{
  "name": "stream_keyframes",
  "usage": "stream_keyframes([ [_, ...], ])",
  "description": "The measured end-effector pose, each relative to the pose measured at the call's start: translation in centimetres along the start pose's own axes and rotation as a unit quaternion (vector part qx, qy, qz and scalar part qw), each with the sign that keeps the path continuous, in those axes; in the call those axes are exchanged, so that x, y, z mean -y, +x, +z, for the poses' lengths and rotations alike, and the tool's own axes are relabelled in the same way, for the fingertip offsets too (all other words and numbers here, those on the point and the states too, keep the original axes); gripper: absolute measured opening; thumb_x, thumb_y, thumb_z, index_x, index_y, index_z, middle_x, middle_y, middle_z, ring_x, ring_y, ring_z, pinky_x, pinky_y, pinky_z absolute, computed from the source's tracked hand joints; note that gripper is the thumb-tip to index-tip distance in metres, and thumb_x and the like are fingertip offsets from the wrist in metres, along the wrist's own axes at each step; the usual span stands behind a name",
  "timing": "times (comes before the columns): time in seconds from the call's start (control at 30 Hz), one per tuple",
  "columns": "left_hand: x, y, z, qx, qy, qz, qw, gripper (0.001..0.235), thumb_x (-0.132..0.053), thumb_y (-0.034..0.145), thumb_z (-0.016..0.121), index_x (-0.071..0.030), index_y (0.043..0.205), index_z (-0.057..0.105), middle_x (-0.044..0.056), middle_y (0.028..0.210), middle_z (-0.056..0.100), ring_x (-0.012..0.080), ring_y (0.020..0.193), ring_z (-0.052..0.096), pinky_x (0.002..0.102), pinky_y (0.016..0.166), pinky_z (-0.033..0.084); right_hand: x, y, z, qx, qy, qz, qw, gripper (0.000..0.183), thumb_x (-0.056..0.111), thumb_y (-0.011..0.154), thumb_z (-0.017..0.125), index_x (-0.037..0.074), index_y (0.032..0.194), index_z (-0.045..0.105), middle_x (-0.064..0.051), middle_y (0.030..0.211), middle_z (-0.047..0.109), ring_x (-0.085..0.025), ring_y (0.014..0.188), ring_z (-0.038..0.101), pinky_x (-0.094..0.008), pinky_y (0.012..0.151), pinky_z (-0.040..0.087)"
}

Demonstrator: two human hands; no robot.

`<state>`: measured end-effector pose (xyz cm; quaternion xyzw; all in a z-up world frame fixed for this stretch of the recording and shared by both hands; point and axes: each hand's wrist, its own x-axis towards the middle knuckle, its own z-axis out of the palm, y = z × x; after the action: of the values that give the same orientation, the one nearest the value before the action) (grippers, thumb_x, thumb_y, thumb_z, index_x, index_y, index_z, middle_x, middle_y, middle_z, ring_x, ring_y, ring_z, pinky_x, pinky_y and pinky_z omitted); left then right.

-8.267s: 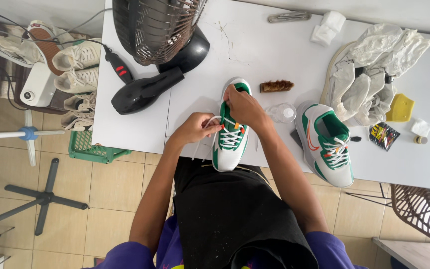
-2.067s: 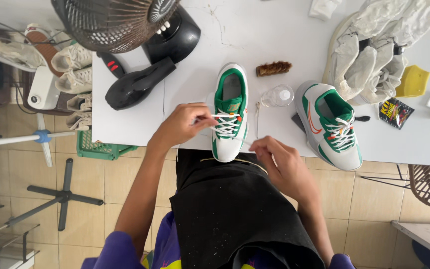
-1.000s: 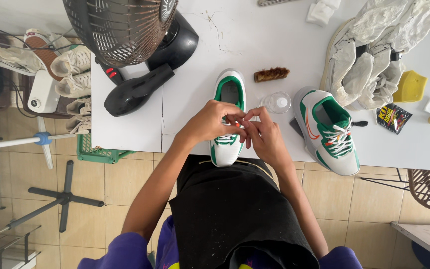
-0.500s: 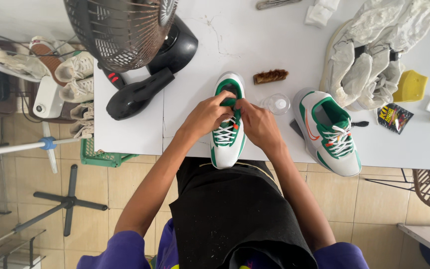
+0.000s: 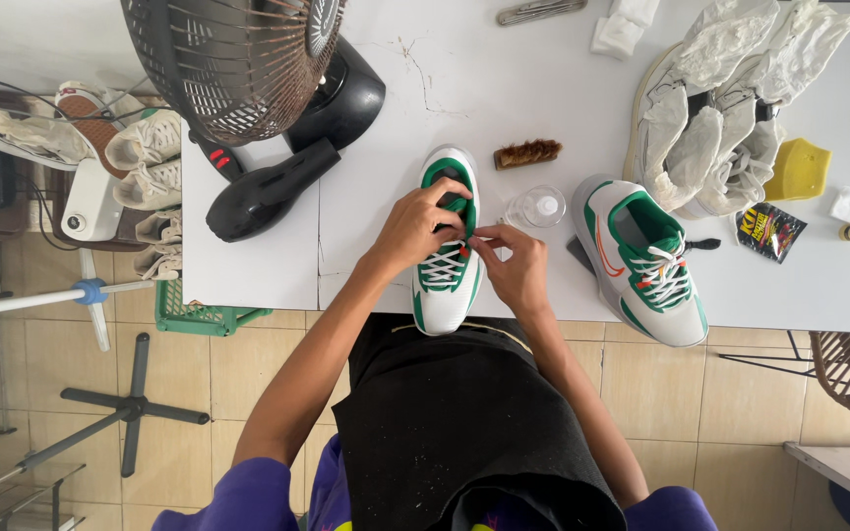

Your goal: The person laces a white and green sneaker with white shoelaces. They thread the laces through the eyelets, pull them tight, and tie a knot at the top. The person also briefly picks up and brushes the shoe with a brown brush before continuing to lace it.

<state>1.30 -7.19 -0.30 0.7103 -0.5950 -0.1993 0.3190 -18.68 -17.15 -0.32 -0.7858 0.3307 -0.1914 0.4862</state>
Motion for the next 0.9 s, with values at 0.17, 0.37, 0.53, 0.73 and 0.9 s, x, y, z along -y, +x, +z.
stream_keyframes([
  [0.17,-0.9,0.5,-2.2,0.091,-0.001,-0.004,0.996,0.013,-0.024,0.091,0.089,-0.014,0.089,0.081,-0.001,0.145,0.067,0.0417,0.107,0.076,0.053,0.097,0.06,-0.9,-1.0,1.6,-0.086,-0.055,-0.102,0.99,0.002,0.005,0.106,0.079,0.003,0.108,0.079,-0.014,0.099,0.078,-0.034,0.087,0.08,-0.042,0.069,0.063],
  [0.37,-1.0,0.2,-4.6,0.075,-0.161,-0.024,0.984,0.012,-0.019,0.104,0.077,-0.014,0.114,0.073,0.014,0.147,0.065,0.0521,0.125,0.071,0.06,0.108,0.058,3.7,-3.8,-10.1,-0.082,0.432,-0.063,0.896,0.004,0.02,0.126,0.04,0.02,0.129,0.038,-0.005,0.068,0.065,-0.025,0.066,0.079,-0.06,0.108,0.066],
  [0.53,0.0,-0.7,-4.3,0.065,-0.175,-0.053,0.981,0.043,-0.025,0.104,0.083,-0.023,0.144,0.067,0.011,0.111,0.081,0.034,0.11,0.08,0.047,0.107,0.054,4.3,-3.2,-11.1,0.093,0.18,0.04,0.978,0.027,0.007,0.106,0.062,0.009,0.133,0.062,-0.012,0.077,0.066,-0.024,0.065,0.067,-0.042,0.076,0.062],
  [0.73,0.1,-0.9,-3.8,0.029,-0.277,-0.04,0.96,0.023,-0.017,0.105,0.081,-0.014,0.127,0.081,0.011,0.109,0.085,0.0288,0.113,0.08,0.045,0.111,0.052,3.4,-1.6,-1.0,0.094,-0.128,0.011,0.987,0.037,0.029,0.107,0.075,0.014,0.141,0.068,-0.017,0.126,0.069,-0.044,0.117,0.075,-0.058,0.099,0.059],
  [0.9,0.0,-1.0,-3.1,0.004,-0.271,-0.024,0.962,0.024,-0.016,0.106,0.079,-0.01,0.13,0.078,0.018,0.109,0.083,0.0364,0.112,0.079,0.05,0.108,0.055,-0.8,-0.2,0.1,0.047,-0.118,-0.021,0.992,0.014,0.022,0.114,0.07,0.008,0.112,0.069,-0.014,0.103,0.071,-0.042,0.104,0.078,-0.053,0.088,0.06],
])
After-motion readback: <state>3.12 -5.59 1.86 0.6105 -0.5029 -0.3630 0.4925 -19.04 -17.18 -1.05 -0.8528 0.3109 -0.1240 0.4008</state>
